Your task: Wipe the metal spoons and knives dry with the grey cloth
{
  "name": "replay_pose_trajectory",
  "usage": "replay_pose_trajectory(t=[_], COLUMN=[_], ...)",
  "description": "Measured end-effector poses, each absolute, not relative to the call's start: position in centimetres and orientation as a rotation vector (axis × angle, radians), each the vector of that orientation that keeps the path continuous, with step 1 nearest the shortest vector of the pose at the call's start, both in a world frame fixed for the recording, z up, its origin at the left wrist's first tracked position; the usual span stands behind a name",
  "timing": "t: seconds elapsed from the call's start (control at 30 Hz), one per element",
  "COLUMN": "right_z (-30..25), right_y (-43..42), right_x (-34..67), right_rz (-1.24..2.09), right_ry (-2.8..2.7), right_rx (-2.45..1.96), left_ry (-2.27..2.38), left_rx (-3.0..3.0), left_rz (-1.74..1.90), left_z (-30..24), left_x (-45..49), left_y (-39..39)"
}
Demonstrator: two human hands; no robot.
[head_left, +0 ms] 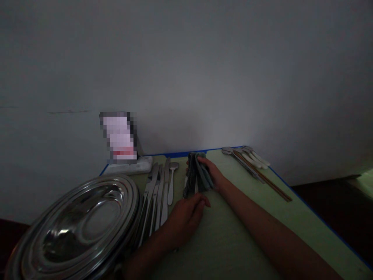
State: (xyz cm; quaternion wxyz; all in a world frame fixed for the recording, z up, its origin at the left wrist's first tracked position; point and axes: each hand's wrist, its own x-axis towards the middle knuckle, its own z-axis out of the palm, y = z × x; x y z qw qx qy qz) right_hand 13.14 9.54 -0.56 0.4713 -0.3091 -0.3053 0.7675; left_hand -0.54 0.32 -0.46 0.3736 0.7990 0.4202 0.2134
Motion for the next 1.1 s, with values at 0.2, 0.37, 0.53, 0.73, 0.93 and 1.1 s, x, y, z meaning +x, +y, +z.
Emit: replay_pose_trajectory(t=[0.2, 0.37, 0.53, 0.73, 0.93, 1.1], right_z=[-0.83, -1.34, -1.28, -1.01, -1.16, -1.13], right_y=[9.61, 9.80, 9.75, 9.74, 9.79, 9.81], right_x=[13.36, 13.50, 13.39, 13.04, 12.89, 12.91], right_rz=[1.901, 1.906, 1.911, 1.765, 1.699, 1.702], right_ry=[-0.720, -0.760, -0.765, -0.794, -0.809, -0.813], right_rx=[-0.711, -0.680, -0.708, -0.810, -0.801, -0.806], left_ry=[1.080, 1.090, 1.104, 1.096, 1.086, 1.099], left_rx=[2.061, 2.071, 2.077, 2.092, 2.117, 2.117], left_rz=[0.530, 0.496, 0.504, 0.515, 0.506, 0.528], left_z=[-0.31, -0.09, -0.24, -0.18, -0.32, -0.41], left_x=[-0.53, -0.53, -0.45, -0.46, -0.44, -0.41], left_y=[0.35, 0.36, 0.36, 0.27, 0.25, 0.21])
